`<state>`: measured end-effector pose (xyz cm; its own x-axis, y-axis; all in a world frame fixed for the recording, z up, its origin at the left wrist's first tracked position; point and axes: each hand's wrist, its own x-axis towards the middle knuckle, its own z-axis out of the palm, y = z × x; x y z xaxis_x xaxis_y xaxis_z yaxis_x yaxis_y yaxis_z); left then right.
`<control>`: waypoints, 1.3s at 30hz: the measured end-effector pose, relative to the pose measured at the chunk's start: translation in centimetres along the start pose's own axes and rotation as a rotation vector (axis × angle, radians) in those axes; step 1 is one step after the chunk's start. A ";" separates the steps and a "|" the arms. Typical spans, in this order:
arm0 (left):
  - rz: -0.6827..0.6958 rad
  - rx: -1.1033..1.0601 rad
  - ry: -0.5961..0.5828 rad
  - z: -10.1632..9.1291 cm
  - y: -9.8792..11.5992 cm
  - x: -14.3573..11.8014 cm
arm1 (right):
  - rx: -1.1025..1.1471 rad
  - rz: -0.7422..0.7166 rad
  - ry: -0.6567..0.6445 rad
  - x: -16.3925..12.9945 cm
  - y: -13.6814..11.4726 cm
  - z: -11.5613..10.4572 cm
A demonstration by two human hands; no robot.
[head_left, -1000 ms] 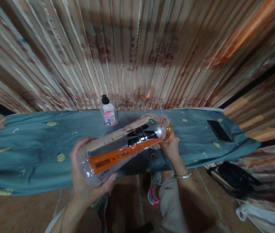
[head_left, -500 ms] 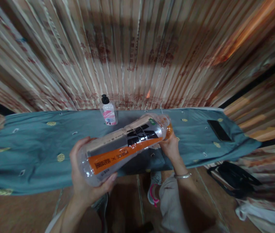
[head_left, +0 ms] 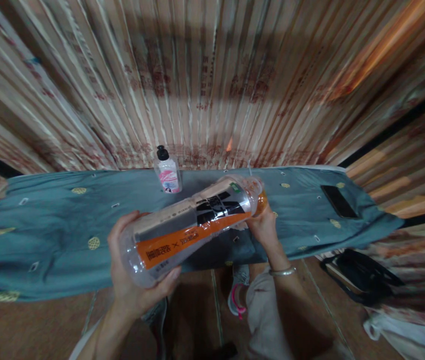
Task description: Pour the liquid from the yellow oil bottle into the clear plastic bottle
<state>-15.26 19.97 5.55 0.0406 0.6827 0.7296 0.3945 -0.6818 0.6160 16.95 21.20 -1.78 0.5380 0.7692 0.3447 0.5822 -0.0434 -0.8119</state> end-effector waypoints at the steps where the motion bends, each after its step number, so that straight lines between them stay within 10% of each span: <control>1: -0.003 -0.001 0.000 0.0 0.0 0.0 | 0.001 0.003 -0.002 0.0 0.0 0.0; 39: 0.017 0.012 0.018 0.4 -0.2 -0.1 | -0.027 -0.002 0.005 0.0 0.3 0.0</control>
<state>-14.99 20.15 5.26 0.0306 0.6659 0.7454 0.4049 -0.6901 0.5999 17.09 21.20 -2.04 0.5400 0.7662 0.3484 0.5995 -0.0596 -0.7982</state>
